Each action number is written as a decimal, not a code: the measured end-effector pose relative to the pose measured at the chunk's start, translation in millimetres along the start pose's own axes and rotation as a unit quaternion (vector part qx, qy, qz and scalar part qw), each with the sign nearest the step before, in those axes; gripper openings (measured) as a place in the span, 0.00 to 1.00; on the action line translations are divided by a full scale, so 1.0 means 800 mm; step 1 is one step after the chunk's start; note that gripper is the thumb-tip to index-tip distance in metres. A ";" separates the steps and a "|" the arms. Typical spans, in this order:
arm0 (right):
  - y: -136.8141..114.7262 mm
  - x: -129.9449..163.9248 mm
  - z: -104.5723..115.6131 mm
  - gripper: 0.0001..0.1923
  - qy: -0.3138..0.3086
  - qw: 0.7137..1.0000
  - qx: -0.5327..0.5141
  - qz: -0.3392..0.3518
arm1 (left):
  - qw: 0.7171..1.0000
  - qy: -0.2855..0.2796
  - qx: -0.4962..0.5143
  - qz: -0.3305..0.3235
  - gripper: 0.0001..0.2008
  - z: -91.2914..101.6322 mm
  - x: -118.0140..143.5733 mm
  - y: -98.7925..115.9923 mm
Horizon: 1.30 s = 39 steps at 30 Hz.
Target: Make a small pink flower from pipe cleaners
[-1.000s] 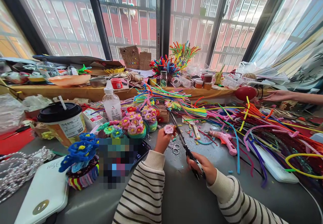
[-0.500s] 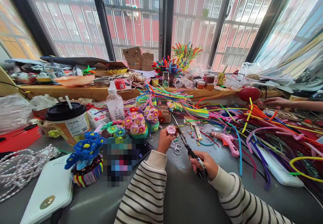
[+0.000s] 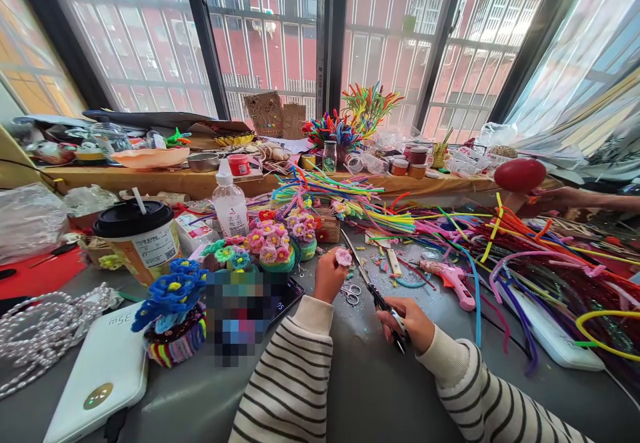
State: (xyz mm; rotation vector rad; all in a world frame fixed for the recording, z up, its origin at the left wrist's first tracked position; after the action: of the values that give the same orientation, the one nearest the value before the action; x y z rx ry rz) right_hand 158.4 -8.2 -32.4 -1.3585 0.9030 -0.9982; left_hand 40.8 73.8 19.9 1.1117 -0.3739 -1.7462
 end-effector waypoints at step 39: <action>-0.023 0.015 0.123 0.09 0.114 0.880 0.457 -0.060 | 0.996 -0.035 0.049 0.061 0.09 0.011 0.008 -0.012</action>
State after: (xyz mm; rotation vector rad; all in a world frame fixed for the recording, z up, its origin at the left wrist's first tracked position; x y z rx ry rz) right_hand 254.4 14.8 -10.9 -0.4945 0.3909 -1.4520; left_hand 27.4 70.6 14.7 1.0759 -0.5641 -1.6777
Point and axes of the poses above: each hand's wrist, its own x-axis away from the middle knuckle, its own z-axis out of the back of the hand, y = z × x, the point moved 8 cm from there along -x, towards the middle knuckle, and after that the axes turned 13 degrees about -x, right-handed, at the moved point
